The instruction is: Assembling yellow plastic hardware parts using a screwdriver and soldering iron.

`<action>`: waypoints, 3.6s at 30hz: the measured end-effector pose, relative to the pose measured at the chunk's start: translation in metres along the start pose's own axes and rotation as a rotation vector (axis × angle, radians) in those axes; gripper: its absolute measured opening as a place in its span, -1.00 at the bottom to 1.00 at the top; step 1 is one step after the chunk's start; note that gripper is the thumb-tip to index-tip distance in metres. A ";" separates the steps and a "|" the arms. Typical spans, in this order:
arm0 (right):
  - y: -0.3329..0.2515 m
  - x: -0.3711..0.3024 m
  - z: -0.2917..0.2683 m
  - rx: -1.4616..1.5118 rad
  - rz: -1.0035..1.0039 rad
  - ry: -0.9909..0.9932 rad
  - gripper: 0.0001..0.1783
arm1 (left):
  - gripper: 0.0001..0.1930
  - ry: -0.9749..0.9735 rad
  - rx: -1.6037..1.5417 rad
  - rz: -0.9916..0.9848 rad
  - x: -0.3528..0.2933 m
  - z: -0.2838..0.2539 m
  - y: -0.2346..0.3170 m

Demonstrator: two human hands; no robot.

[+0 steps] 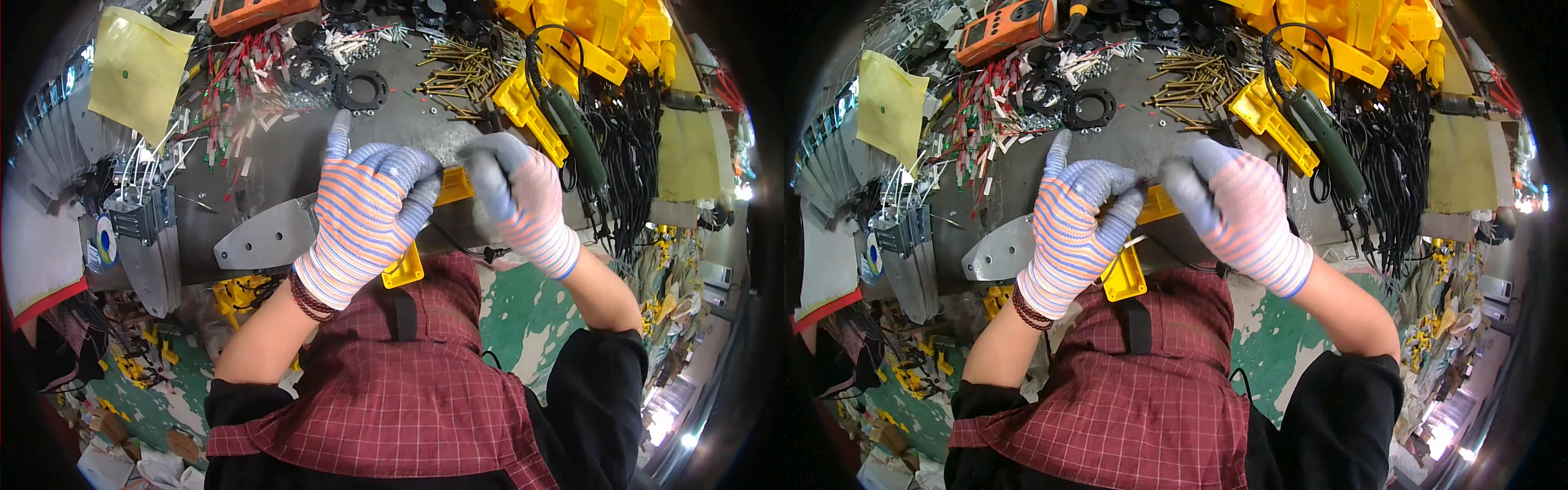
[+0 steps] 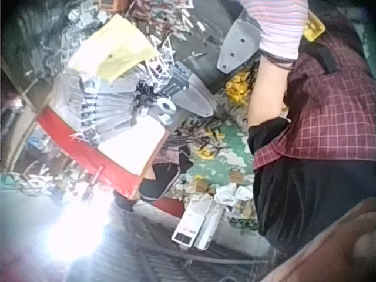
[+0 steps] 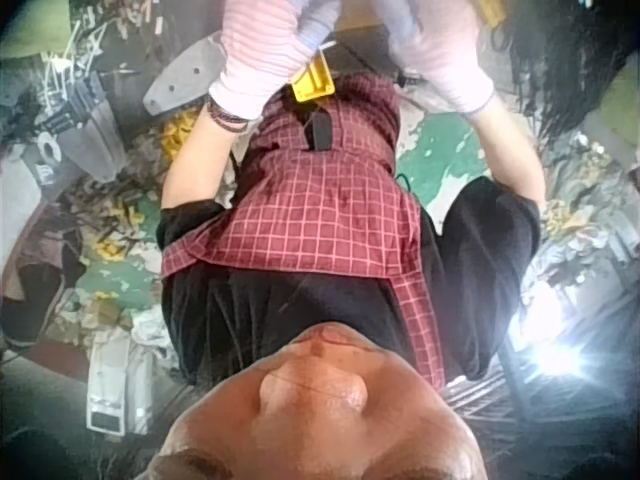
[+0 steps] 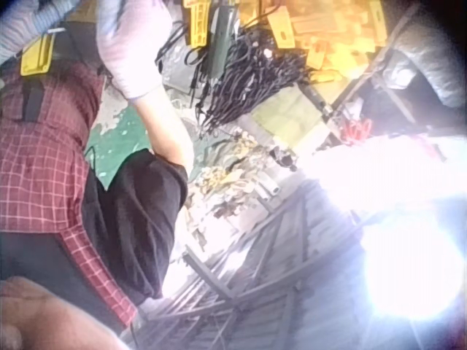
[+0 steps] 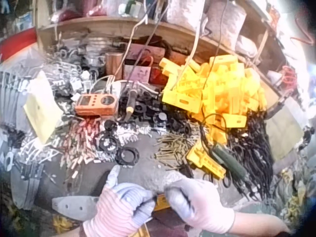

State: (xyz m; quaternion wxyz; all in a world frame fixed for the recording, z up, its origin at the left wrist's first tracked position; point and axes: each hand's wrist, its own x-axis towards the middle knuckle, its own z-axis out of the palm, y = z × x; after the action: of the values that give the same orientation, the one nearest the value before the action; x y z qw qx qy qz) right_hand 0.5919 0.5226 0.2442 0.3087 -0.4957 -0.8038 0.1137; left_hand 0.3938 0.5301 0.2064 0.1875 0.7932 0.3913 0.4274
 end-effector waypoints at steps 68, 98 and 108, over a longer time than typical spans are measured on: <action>0.007 -0.014 -0.019 1.001 0.716 -0.115 -0.86 | -0.92 -0.144 -0.056 -0.109 0.005 -0.005 0.007; 0.004 0.020 -0.016 0.624 0.220 -0.518 -0.82 | -0.60 -0.276 -0.240 -0.325 0.007 -0.016 0.004; 0.004 0.002 -0.024 0.396 0.133 -0.290 -0.84 | -0.80 -0.367 -0.130 -0.165 0.013 -0.015 0.005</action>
State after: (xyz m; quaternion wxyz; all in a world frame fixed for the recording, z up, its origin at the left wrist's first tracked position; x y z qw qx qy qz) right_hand 0.6088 0.5231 0.2617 0.2730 -0.4557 -0.7674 0.3590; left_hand 0.3884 0.5366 0.2251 0.3406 0.8092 0.3861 0.2832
